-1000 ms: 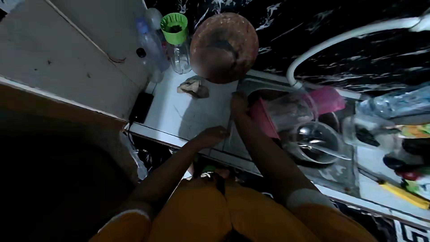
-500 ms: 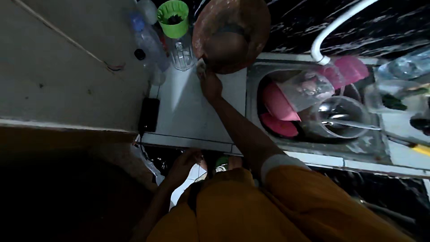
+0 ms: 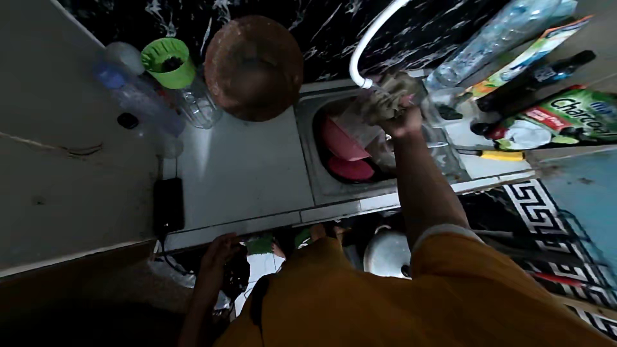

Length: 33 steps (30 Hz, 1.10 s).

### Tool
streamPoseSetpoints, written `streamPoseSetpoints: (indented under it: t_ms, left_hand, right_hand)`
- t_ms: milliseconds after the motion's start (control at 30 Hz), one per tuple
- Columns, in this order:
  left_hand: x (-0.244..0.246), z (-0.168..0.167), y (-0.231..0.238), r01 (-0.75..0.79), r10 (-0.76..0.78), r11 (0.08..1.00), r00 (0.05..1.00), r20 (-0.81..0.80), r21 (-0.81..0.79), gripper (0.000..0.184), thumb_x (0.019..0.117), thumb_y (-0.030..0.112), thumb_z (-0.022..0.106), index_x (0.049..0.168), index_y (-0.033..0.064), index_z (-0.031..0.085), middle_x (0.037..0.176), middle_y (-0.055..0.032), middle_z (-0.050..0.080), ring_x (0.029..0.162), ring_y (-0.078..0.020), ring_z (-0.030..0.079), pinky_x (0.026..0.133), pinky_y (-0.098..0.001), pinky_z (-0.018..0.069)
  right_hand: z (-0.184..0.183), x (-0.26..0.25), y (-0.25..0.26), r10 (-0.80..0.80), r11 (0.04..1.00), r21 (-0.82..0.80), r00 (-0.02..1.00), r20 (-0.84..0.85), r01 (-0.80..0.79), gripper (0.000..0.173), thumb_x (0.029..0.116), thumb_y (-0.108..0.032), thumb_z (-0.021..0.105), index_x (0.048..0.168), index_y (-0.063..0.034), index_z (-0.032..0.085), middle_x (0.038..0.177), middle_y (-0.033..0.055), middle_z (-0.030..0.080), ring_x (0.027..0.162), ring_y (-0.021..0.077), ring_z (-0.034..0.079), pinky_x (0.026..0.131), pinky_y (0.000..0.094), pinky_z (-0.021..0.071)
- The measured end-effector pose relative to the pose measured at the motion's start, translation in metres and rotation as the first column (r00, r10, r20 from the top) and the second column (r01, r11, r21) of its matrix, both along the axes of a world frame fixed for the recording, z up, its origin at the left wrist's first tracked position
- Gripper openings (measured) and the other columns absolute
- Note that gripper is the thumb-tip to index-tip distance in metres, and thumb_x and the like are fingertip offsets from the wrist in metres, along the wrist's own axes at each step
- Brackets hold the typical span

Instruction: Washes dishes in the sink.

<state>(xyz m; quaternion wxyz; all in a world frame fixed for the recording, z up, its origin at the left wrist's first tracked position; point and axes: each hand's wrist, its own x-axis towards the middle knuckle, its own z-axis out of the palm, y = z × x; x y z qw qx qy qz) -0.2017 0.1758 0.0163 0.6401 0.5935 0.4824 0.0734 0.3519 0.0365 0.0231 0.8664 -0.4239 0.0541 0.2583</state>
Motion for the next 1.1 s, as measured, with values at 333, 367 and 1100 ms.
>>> streamPoseSetpoints:
  t_ms: [333, 367, 1100]
  left_hand:
    - [0.053, 0.013, -0.014, -0.021, 0.022, 0.999, 0.998, 0.062, -0.024, 0.041, 0.1076, 0.023, 0.036, 0.134, -0.0005, 0.056, 0.123, -0.0134, 0.069, 0.105, -0.0197, 0.07, 0.092, -0.0348, 0.057]
    - [0.056, 0.013, -0.018, -0.033, 0.035, 0.999, 0.997, 0.064, -0.033, 0.041, 0.1075, 0.023, 0.036, 0.134, -0.0006, 0.056, 0.122, -0.0133, 0.069, 0.104, -0.0198, 0.07, 0.092, -0.0349, 0.0572]
    - [0.062, 0.006, -0.059, -0.163, 0.169, 0.98, 0.985, 0.039, -0.112, 0.042, 0.1102, 0.022, 0.032, 0.139, -0.0027, 0.051, 0.122, -0.0165, 0.069, 0.104, -0.0224, 0.071, 0.091, -0.037, 0.0571]
  right_hand:
    - [-0.007, -0.01, 0.006, 0.191, 0.981, 0.029, 0.977, 0.096, -0.194, 0.048, 0.1093, -0.05, 0.029, 0.13, -0.0155, 0.054, 0.109, 0.0062, 0.069, 0.096, 0.0193, 0.068, 0.081, 0.0425, 0.0599]
    - [-0.008, -0.011, 0.003, 0.173, 0.984, 0.039, 0.982, 0.07, -0.176, 0.04, 0.1099, -0.044, 0.033, 0.129, -0.0156, 0.054, 0.108, 0.0057, 0.068, 0.097, 0.0187, 0.068, 0.084, 0.0426, 0.0594]
    - [0.029, 0.034, 0.008, 0.516, 0.694, -0.66, 0.838, 0.177, -0.288, 0.037, 0.1093, -0.029, 0.044, 0.132, -0.0061, 0.06, 0.104, 0.0062, 0.067, 0.081, 0.012, 0.062, 0.073, 0.0319, 0.0552]
